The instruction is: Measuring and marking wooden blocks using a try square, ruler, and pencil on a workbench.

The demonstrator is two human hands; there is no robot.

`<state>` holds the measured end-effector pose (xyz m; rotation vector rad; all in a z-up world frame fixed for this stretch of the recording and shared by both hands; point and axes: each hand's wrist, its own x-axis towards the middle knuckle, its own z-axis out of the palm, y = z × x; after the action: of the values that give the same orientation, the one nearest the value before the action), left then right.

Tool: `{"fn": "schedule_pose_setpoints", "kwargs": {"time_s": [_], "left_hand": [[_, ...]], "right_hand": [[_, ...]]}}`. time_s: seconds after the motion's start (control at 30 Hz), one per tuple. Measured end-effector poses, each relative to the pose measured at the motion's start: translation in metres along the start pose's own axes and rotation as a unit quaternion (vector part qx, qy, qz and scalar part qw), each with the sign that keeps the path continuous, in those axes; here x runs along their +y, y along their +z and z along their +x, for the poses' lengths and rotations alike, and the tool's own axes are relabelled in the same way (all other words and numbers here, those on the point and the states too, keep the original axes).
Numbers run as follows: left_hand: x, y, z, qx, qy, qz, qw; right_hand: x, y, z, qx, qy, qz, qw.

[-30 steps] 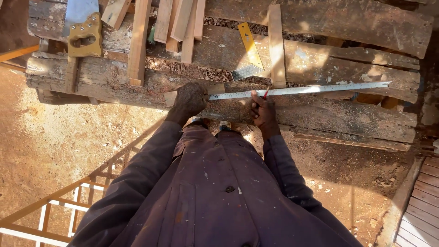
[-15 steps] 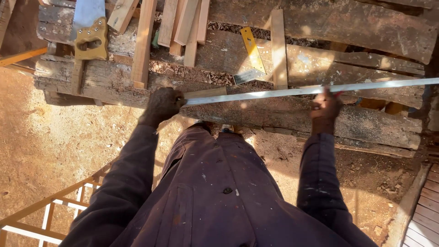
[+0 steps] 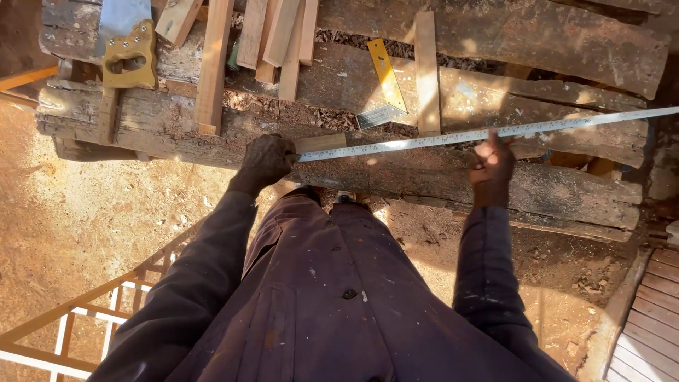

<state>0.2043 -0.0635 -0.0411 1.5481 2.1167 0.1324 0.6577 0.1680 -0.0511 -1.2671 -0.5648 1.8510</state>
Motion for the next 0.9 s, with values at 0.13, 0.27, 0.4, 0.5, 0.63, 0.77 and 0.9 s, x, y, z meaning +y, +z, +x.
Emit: {"fn": "schedule_pose_setpoints", "kwargs": {"time_s": [0.13, 0.27, 0.4, 0.5, 0.63, 0.77, 0.9], "left_hand": [[0.018, 0.009, 0.009, 0.037, 0.011, -0.025, 0.999], [0.027, 0.017, 0.015, 0.066, 0.015, -0.025, 0.997], [0.024, 0.031, 0.023, 0.076, 0.022, -0.01, 0.997], [0.029, 0.04, 0.024, 0.099, 0.012, 0.004, 0.995], [0.037, 0.045, 0.023, 0.116, 0.015, 0.018, 0.993], [0.046, 0.039, 0.02, 0.125, -0.008, 0.036, 0.991], [0.065, 0.019, 0.009, 0.11, -0.023, 0.048, 0.992]], "right_hand": [[0.086, 0.074, -0.027, -0.021, -0.021, -0.028, 0.999], [0.147, 0.105, -0.031, 0.009, -0.003, 0.003, 1.0], [0.157, 0.107, -0.022, 0.019, 0.027, 0.007, 0.999], [0.153, 0.106, -0.017, 0.03, -0.004, -0.005, 1.0], [0.148, 0.113, -0.022, 0.048, -0.013, -0.012, 0.999], [0.154, 0.111, -0.014, 0.05, -0.012, -0.013, 0.999], [0.158, 0.112, -0.011, 0.072, -0.02, -0.017, 0.997]]}}
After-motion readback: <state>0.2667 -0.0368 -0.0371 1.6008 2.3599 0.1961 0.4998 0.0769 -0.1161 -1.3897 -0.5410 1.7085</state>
